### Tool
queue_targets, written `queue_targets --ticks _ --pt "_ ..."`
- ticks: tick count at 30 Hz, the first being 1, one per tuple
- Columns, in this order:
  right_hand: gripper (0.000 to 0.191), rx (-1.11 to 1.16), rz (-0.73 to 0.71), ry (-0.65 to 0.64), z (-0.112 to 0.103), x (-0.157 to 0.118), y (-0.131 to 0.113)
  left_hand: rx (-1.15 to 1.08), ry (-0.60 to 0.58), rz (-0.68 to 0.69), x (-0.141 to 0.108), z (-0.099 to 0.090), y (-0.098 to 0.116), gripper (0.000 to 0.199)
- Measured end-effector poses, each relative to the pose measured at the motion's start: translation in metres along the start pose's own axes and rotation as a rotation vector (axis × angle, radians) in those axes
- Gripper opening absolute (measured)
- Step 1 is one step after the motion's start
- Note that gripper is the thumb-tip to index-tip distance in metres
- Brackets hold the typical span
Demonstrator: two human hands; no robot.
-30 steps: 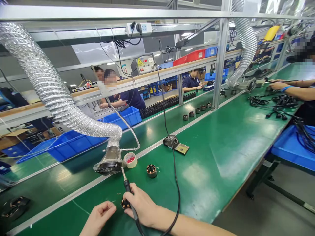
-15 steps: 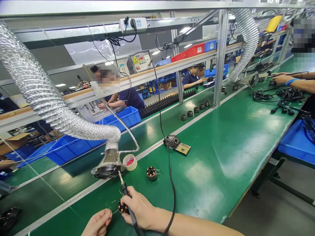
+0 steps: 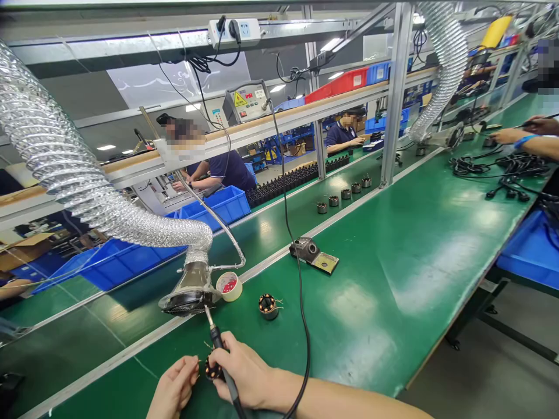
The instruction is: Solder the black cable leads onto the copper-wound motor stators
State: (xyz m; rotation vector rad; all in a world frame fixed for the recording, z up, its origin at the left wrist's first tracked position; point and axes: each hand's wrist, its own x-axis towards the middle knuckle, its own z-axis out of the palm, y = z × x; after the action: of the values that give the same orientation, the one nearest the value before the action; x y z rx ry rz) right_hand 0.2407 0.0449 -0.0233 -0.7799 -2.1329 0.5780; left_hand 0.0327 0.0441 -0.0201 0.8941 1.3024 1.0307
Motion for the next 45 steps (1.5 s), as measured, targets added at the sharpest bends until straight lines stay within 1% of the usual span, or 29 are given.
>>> queue_targets --ticks 3,5,11,14,17,20,22,27,30,33,35,39,42,45 --pt "0.034 -0.022 0.017 -0.015 -0.002 0.000 -0.002 0.012 0.016 0.048 -0.002 -0.003 0.000 0.059" --pt "0.035 -0.036 0.032 -0.026 -0.002 0.000 -0.002 -0.001 0.005 0.057 -0.004 -0.003 0.000 0.058" --pt "0.035 -0.038 0.038 -0.031 0.002 0.000 -0.001 0.009 -0.129 0.004 -0.004 0.007 0.007 0.054" --pt "0.034 -0.012 0.035 -0.029 0.001 0.000 -0.002 -0.009 -0.139 -0.018 -0.002 0.010 0.009 0.051" --pt "0.033 0.005 0.024 -0.029 0.000 0.000 -0.001 -0.038 -0.108 -0.028 -0.001 0.008 0.009 0.050" --pt "0.033 0.011 0.014 -0.029 0.001 0.000 0.000 -0.041 -0.043 0.008 -0.001 0.008 0.011 0.049" --pt "0.032 0.017 0.014 -0.032 0.001 0.000 0.000 -0.017 -0.011 0.017 -0.001 0.009 0.012 0.048" --pt "0.032 0.043 0.009 -0.044 -0.003 0.000 -0.002 0.031 0.007 0.020 -0.001 0.013 0.014 0.051" --pt "0.032 0.066 -0.002 -0.053 -0.006 0.000 -0.004 0.047 0.050 0.053 -0.003 0.016 0.020 0.052" --pt "0.034 0.071 -0.013 -0.061 -0.008 -0.001 -0.003 0.117 0.077 0.072 -0.004 0.018 0.027 0.052" --pt "0.035 0.068 -0.022 -0.063 -0.008 -0.001 -0.003 0.172 0.063 0.067 -0.003 0.017 0.029 0.052" --pt "0.035 0.064 -0.045 -0.052 -0.009 -0.002 -0.001 0.219 -0.026 0.016 0.001 0.008 0.024 0.050" --pt "0.035 0.060 -0.056 -0.052 -0.010 -0.002 -0.001 0.279 -0.080 -0.013 0.001 0.000 0.022 0.041" --pt "0.032 0.076 -0.046 -0.061 -0.010 -0.001 -0.003 0.320 -0.115 -0.015 -0.004 -0.004 0.028 0.032"
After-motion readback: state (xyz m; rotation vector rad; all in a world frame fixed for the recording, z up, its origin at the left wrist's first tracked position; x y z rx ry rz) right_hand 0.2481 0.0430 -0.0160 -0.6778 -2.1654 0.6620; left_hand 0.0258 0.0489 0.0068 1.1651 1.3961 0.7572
